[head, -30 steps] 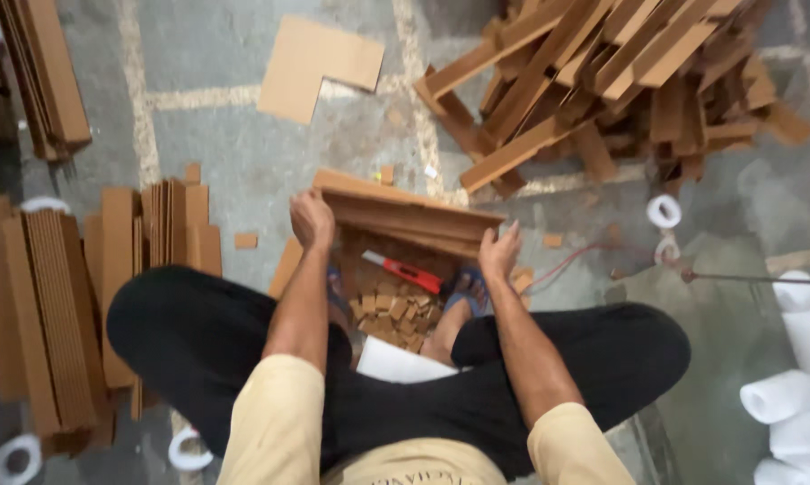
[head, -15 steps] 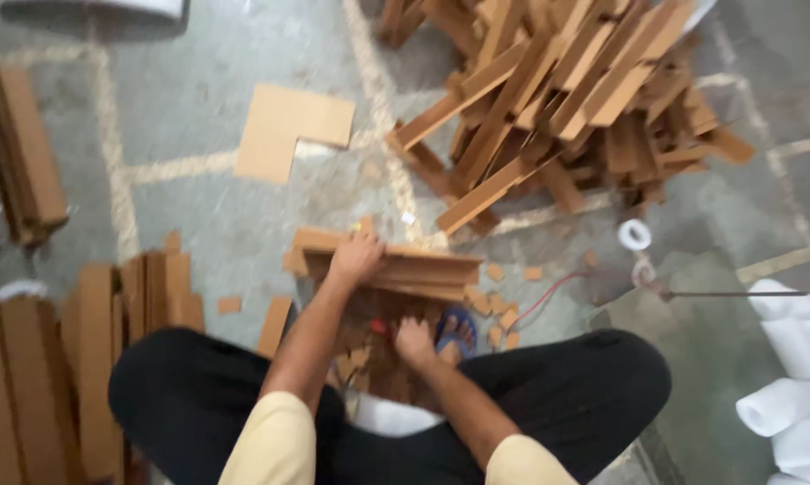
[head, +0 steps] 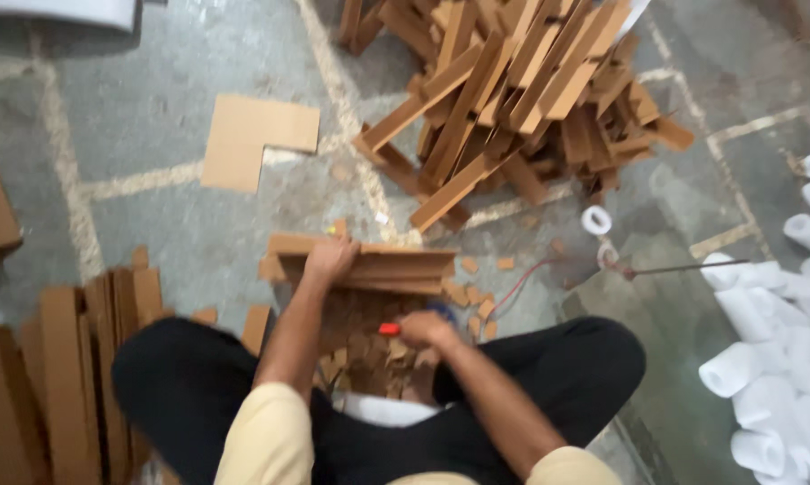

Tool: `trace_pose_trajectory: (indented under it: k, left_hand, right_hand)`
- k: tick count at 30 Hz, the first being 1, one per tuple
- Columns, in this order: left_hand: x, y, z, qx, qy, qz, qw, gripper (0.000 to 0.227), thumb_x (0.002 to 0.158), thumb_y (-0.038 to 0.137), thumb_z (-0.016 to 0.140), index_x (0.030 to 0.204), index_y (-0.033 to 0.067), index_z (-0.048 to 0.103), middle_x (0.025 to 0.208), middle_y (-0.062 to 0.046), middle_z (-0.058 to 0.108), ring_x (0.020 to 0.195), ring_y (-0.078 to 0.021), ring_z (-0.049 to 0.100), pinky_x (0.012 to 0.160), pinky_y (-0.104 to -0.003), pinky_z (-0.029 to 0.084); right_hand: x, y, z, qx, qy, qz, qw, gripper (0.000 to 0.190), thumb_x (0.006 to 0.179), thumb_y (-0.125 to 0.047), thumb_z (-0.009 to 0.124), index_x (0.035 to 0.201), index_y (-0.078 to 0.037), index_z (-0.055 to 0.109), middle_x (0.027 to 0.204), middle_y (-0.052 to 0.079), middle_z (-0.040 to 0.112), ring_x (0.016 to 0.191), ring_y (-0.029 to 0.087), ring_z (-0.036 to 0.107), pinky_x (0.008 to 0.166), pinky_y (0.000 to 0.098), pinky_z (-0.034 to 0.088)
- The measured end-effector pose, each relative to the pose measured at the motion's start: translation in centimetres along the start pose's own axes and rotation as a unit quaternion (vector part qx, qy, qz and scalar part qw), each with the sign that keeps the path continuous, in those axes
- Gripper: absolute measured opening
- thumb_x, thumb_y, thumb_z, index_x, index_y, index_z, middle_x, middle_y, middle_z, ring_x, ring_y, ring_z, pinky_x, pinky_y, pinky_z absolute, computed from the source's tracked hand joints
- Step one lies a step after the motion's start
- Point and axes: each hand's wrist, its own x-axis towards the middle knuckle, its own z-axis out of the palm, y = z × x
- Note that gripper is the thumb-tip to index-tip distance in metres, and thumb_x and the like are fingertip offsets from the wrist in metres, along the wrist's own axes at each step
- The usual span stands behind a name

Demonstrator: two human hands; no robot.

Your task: The person sits on the floor and uses a red utility knife to cut long cardboard strips into smaller pieces. They repeatedly pick up a strip, cut it, and toss the pieces onto a growing pile.

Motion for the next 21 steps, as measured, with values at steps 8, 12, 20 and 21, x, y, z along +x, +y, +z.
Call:
trace_pose_trajectory:
  k: [8, 12, 20, 21]
  left_hand:
    - [-0.1, 2.4, 0.1, -0.023, -0.009, -0.04, 0.999, 0.011, 0.093, 0.017, 0.06, 0.091, 0.0156, 0.07, 0.092, -0.01, 0.07, 0.087, -0.03, 0.071, 0.072, -0.044, 0.059]
    - [-0.3, 4.3, -0.6, -0.021, 0.067, -0.065, 0.995, 0.009, 0.087, 0.017, 0.062, 0.089, 0.0148, 0.071, 0.092, -0.006, 0.07, 0.094, -0.0271, 0.07, 0.069, -0.042, 0.06]
    - [0.1, 4.2, -2.1, -0.024, 0.023, -0.083, 0.996, 0.013, 0.085, 0.017, 0.063, 0.093, 0.0185, 0.073, 0.095, -0.005, 0.07, 0.096, -0.0254, 0.07, 0.07, -0.04, 0.061]
    - [0.1, 4.3, -2.1, -0.032, 0.028, -0.085, 0.996, 0.013, 0.085, 0.017, 0.063, 0.093, 0.0182, 0.073, 0.095, -0.005, 0.07, 0.096, -0.0254, 0.07, 0.07, -0.04, 0.06]
  right_hand:
    - [-6.4, -0.6, -4.4, 0.216, 0.337, 0.065, 0.914, 0.037, 0.099, -0.028, 0.054, 0.131, -0.01, 0.051, 0.091, 0.032, 0.07, 0.086, 0.053, 0.066, 0.074, 0.0633, 0.048]
    - [-3.3, -3.6, -4.5, 0.251, 0.38, 0.093, 0.885, 0.038, 0.1, -0.029, 0.051, 0.133, -0.011, 0.048, 0.087, 0.033, 0.069, 0.083, 0.055, 0.065, 0.072, 0.0652, 0.048]
    - [-0.2, -4.7, -3.6, 0.239, 0.347, 0.139, 0.896, 0.041, 0.102, -0.033, 0.049, 0.135, -0.01, 0.044, 0.084, 0.035, 0.068, 0.081, 0.057, 0.065, 0.076, 0.0668, 0.049]
    - [-0.4, -4.9, -3.4, 0.235, 0.349, 0.136, 0.897, 0.04, 0.103, -0.033, 0.049, 0.134, -0.01, 0.044, 0.085, 0.035, 0.068, 0.081, 0.057, 0.065, 0.076, 0.0667, 0.049]
